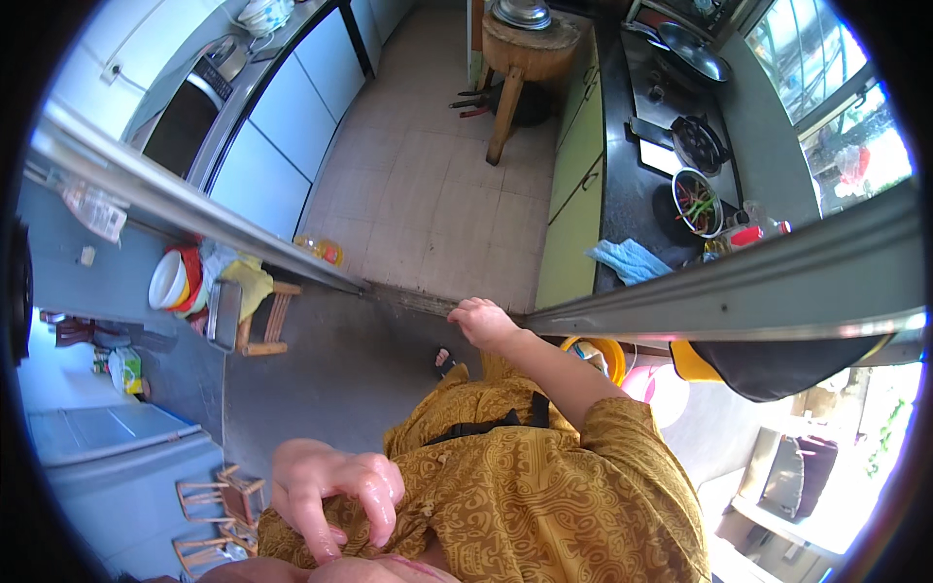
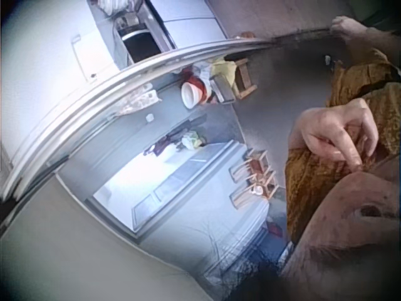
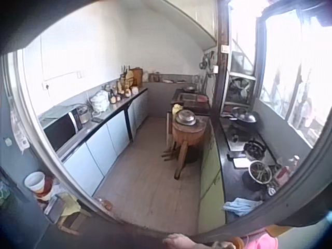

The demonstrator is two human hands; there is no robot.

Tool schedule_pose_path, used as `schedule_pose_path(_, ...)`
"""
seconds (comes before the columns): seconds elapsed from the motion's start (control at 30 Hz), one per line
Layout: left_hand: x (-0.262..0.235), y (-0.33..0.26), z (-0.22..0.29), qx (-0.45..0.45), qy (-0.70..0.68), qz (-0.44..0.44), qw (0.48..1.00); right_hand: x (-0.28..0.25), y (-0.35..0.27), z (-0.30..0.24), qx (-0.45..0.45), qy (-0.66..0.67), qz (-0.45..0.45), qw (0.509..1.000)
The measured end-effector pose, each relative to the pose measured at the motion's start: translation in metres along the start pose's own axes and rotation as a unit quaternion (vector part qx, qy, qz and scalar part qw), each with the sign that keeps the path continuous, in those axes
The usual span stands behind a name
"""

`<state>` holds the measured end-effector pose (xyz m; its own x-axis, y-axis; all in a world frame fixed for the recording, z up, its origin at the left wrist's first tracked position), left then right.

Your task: The person washes several large leaves in a metal bowl under a running faucet, سپس scrubs the leaves with a small brush on a wooden surface before placing them back in the water and carrying the bowl across the room.

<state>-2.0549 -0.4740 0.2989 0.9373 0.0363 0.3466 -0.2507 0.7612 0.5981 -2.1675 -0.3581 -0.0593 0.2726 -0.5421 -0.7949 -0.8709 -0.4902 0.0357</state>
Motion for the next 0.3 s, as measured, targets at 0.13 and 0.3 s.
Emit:
schedule_pose_path(0.13,-0.089,0.019,0.029,0.014,-0.025,-0.001,1.000,-0.023,0.057,0.067,0.070,-0.035,-0.001,0.997)
schedule_pose_path(0.3,-0.227,0.040,0.029,-0.074,-0.033,0.121,0.989,-0.053,0.124,0.153,0.157,-0.031,0.008,0.987)
Point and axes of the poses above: each hand's wrist, its own y-axis towards the middle knuckle, its own x-axis out of the palm, z = x × y, the point moved 10 cm from there along y, towards the middle knuckle, and after that the axes turned 3 degrees about z, right-handed, at the moved point
